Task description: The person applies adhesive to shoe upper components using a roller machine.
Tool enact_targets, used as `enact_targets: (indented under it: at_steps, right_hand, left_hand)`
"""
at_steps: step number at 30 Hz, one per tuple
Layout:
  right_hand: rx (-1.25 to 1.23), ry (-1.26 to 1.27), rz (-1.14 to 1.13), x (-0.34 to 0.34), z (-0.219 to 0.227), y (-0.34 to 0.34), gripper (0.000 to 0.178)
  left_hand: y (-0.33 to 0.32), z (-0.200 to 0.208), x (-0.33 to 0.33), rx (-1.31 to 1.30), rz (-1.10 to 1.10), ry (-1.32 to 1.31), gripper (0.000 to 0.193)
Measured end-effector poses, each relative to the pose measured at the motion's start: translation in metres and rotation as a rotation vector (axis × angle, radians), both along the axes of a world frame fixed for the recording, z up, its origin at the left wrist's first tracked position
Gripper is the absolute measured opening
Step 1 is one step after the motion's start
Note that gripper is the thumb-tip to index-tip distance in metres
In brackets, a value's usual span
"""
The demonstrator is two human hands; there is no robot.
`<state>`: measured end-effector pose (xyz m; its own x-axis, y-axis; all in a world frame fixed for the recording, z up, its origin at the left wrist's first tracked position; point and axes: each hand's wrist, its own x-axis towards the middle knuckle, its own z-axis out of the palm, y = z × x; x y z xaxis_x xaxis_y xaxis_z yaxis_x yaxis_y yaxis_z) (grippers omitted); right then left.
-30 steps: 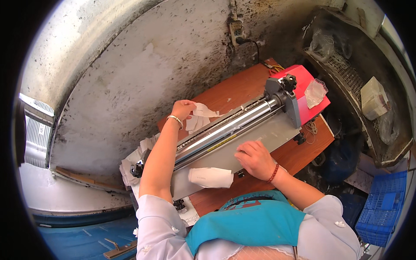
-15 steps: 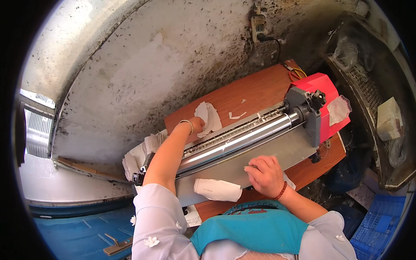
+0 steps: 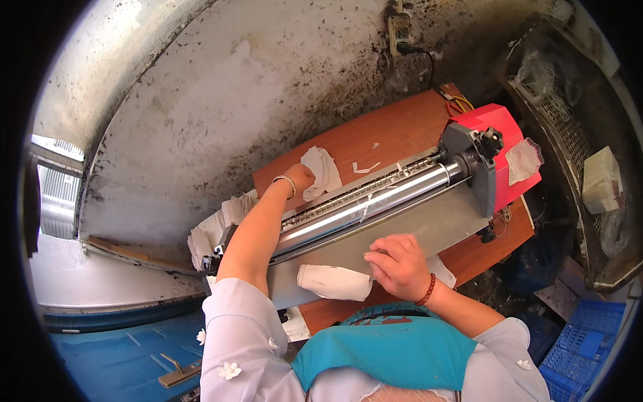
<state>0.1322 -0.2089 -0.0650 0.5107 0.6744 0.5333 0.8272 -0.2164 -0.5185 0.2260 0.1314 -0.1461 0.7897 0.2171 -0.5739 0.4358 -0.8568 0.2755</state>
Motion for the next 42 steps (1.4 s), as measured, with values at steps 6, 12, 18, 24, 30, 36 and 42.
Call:
enact_targets:
  at_steps: [6,12,18,24,30,36,42]
  right_hand:
    - [-0.112,-0.005,0.245,-0.03,0.015,0.023,0.036]
    - [-0.147,-0.194,0.255,-0.035,0.008,0.028,0.041]
    - [-0.178,-0.233,0.29,-0.046,0.008,0.029,0.037]
    - [-0.213,-0.327,0.281,-0.049,0.015,0.027,0.033]
    - [-0.209,-0.425,0.241,-0.054,0.007,0.027,0.03]
    - [-0.255,-0.43,0.234,-0.06,0.011,0.024,0.034]
    - [-0.25,-0.418,0.315,-0.048,0.012,0.018,0.038]
  left_hand:
    - [-0.005,0.034,-0.007,-0.02,-0.104,-0.144,0.031]
    - [-0.045,0.077,-0.039,-0.204,-0.094,-0.34,0.032]
    - [-0.067,0.1,-0.082,-0.308,-0.089,-0.527,0.03]
    - [-0.073,0.103,-0.104,-0.351,-0.045,-0.581,0.03]
    - [-0.075,0.098,-0.11,-0.334,-0.013,-0.641,0.029]
    - [-0.084,0.096,-0.108,-0.363,0.048,-0.617,0.027]
    - [-0.09,0.098,-0.105,-0.353,0.032,-0.608,0.028]
